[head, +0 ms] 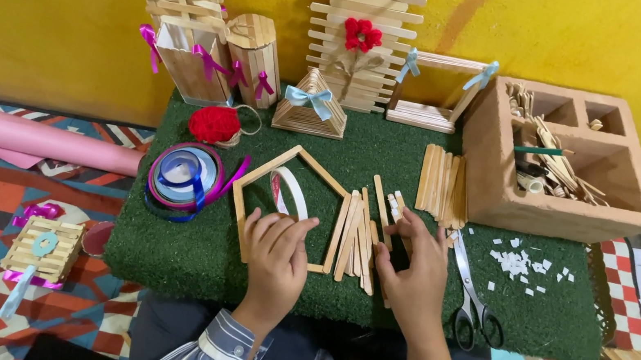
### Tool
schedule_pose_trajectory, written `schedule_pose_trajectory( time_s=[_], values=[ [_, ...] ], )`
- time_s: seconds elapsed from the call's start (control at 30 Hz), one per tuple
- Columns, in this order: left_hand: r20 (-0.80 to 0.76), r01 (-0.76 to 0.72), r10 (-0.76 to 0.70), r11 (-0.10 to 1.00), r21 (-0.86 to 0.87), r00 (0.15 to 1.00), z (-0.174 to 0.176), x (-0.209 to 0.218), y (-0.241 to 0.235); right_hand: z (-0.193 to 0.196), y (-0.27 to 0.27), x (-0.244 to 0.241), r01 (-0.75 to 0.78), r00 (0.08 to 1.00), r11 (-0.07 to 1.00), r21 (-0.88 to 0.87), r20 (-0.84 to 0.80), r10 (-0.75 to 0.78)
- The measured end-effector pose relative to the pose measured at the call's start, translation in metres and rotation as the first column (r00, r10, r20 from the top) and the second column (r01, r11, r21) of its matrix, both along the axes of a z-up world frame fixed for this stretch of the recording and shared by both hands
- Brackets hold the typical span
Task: Applying double-sided tape to popsicle sticks for a craft project
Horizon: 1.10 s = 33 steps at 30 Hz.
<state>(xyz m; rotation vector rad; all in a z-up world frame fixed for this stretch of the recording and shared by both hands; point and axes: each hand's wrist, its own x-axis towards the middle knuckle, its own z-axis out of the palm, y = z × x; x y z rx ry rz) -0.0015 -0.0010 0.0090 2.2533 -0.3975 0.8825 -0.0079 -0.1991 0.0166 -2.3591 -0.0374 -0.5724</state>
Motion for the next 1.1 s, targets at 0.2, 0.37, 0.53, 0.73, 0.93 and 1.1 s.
schedule_pose_trajectory(
  time_s=[0.2, 0.37, 0.53, 0.73, 0.93, 1.1],
  values=[
    [-0.037, 0.048, -0.048, 0.999, -0.004, 0.998, -0.008, -0.001, 0.000, 0.001, 0.005, 0.000, 0.033, 0.999, 0.995, -0.090, 0.042, -0.029],
    [-0.049, 0.052, -0.052, 0.999, 0.003, 0.997, -0.006, -0.001, 0.000, -0.003, 0.006, -0.001, 0.060, 0.996, 0.979, -0.196, 0.076, -0.045],
    [-0.070, 0.059, -0.057, 0.998, 0.015, 0.996, -0.001, 0.002, 0.000, -0.005, 0.003, 0.002, 0.071, 0.997, 0.956, -0.283, 0.026, -0.066],
    [-0.080, 0.059, -0.058, 0.998, 0.003, 0.995, -0.001, 0.006, -0.001, -0.010, 0.003, 0.006, 0.053, 0.998, 0.957, -0.287, 0.059, -0.038],
    [-0.077, 0.063, -0.062, 0.998, 0.006, 0.995, -0.002, 0.010, 0.000, -0.009, 0.006, 0.009, 0.054, 0.997, 0.955, -0.291, 0.073, -0.034],
    [-0.060, 0.043, -0.043, 0.999, -0.003, 0.997, -0.001, 0.012, -0.001, -0.002, 0.009, 0.010, 0.052, 0.996, 0.946, -0.321, 0.091, -0.024]
  ],
)
